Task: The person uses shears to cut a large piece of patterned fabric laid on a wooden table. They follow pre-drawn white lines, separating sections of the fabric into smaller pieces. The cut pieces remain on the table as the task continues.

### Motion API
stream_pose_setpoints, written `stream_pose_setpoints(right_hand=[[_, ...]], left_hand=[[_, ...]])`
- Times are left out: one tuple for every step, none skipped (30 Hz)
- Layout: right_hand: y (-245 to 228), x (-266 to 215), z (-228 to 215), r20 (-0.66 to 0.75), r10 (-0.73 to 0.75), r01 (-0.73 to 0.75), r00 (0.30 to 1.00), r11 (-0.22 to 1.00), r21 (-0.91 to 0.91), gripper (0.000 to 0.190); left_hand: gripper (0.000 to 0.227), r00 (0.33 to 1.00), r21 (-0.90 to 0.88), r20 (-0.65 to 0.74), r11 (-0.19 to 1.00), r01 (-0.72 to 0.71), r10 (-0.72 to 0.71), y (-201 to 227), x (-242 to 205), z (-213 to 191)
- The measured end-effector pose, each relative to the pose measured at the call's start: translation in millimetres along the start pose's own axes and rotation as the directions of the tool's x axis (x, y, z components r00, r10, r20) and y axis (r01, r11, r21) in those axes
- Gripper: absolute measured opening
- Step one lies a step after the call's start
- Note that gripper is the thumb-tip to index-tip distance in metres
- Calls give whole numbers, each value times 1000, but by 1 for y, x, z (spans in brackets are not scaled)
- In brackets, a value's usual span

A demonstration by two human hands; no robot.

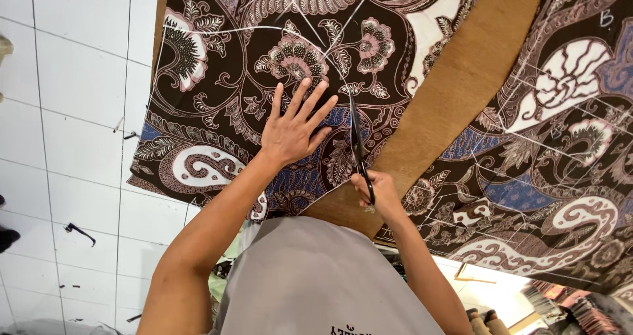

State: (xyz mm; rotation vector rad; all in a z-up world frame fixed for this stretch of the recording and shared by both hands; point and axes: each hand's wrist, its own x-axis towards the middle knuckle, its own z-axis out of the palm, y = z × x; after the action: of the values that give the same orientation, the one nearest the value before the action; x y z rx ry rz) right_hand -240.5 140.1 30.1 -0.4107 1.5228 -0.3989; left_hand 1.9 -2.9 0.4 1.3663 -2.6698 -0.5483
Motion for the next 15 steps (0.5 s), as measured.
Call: stream_pose_setpoints(right_hand=[[-6, 0, -2, 12, -3, 3, 1000, 1000, 8, 45], [-13, 2, -4, 17, 21, -21, 1000, 1000, -5, 43], [-22, 6, -9, 21, 46, -45, 999, 999, -18, 41], [-30, 8, -11, 25, 70, -70, 997, 997, -29, 39], [-37, 9, -14, 38, 95, -93, 995, 995, -47, 37], [-46, 12, -17, 51, 113, -109, 992, 992, -67, 34], [-53, 13, -19, 64, 130, -125, 989, 988, -87, 32], [-59, 13, -22, 45, 132, -125, 990, 984, -131, 34], [-64, 13, -24, 27, 132, -125, 991, 977, -175, 36], [-68, 12, -27, 9, 134, -129, 991, 967, -220, 38], [-72, 13, -31, 21, 116, -107, 993, 961, -255, 40], [-77, 16, -35, 35, 98, -84, 995, 953, -291, 43], [-82, 20, -39, 51, 81, -60, 995, 943, -326, 45], [-85, 23, -43, 84, 54, -23, 995, 941, -339, 43], [-91, 30, -48, 117, 28, 15, 993, 937, -350, 40]], left_hand=[[64, 1000, -1, -10, 1000, -2, 2, -1, 1, 2], [64, 1000, -5, -5, 1000, -3, 3, -1, 1, 3], [64, 1000, -9, 0, 1000, -3, 3, -1, 1, 4], [65, 1000, -12, 6, 1000, -6, 6, -1, 0, 5], [65, 1000, -20, 8, 1000, -4, 5, 0, -1, 5], [65, 1000, -24, 4, 1000, -4, 4, -1, 0, 5], [66, 1000, -28, 1, 1000, -4, 4, -2, 0, 4], [66, 1000, -31, -5, 1000, -5, 5, -2, 1, 4], [66, 1000, -33, -10, 999, -6, 5, -3, 2, 3], [66, 1000, -37, -13, 999, -4, 3, -3, 2, 3], [66, 1000, -49, -15, 999, -8, 7, -3, 2, 3], [66, 1000, -61, -16, 998, -10, 9, -4, 2, 4], [66, 1000, -72, -18, 997, -12, 11, -5, 2, 4], [66, 999, -69, -31, 998, -12, 10, -4, 1, 5], [65, 999, -65, -44, 998, -12, 9, -4, -1, 5]])
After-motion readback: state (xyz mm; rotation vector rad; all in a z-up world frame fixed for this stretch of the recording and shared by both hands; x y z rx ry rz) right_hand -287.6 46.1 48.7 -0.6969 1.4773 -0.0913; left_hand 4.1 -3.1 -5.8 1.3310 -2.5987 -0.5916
